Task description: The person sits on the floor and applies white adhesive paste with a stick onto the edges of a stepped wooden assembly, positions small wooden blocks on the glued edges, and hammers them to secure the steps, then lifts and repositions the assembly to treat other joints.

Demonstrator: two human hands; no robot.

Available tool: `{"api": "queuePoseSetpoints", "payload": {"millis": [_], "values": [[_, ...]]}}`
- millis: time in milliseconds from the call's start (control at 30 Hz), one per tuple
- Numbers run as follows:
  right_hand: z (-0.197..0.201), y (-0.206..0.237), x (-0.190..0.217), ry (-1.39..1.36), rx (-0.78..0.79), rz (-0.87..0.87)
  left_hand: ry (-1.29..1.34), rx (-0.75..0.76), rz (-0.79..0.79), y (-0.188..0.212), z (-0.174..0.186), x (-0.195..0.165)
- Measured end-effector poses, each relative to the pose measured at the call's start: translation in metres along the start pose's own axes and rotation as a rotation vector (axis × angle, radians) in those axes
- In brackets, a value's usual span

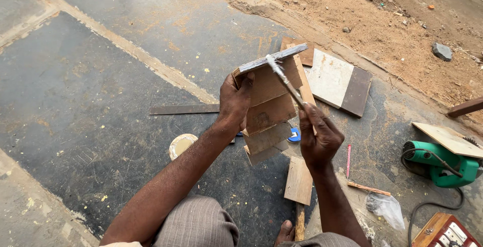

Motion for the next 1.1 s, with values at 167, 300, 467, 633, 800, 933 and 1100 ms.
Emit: {"api": "queuePoseSetpoints", "payload": {"millis": [167,300,467,633,800,933,1100], "values": [[-0.003,0.005,-0.002,0.083,-0.008,0.042,0.005,-0.006,-0.001,-0.001,0.002,0.0],[-0.008,0.011,0.015,0.112,-0.034,0.204,0.036,0.004,0.022,0.0,0.0,0.001],[-0.017,0.017,-0.012,0.171,0.016,-0.138,-0.008,-0.012,0.031,0.002,0.0,0.0],[-0.018,0.017,0.028,0.078,-0.027,0.157,0.047,0.004,0.048,0.003,0.0,0.0],[-0.029,0.016,0.039,0.127,0.021,0.257,-0.05,0.007,0.033,0.002,0.0,-0.002],[-0.028,0.016,0.043,0.08,0.006,0.217,-0.028,-0.035,0.07,0.0,0.006,0.005],[-0.038,0.015,0.065,0.055,0.089,0.247,0.002,-0.031,0.086,-0.005,0.013,0.018]]}}
Point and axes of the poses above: each hand's wrist, its own y-axis away from the middle knuckle, its own z-axis out of the back of the hand, x = y × z, the point moved 10 cm from there along -y, towards the middle knuckle, and after that the axes turned 6 degrees about z, right-handed, at the moved point
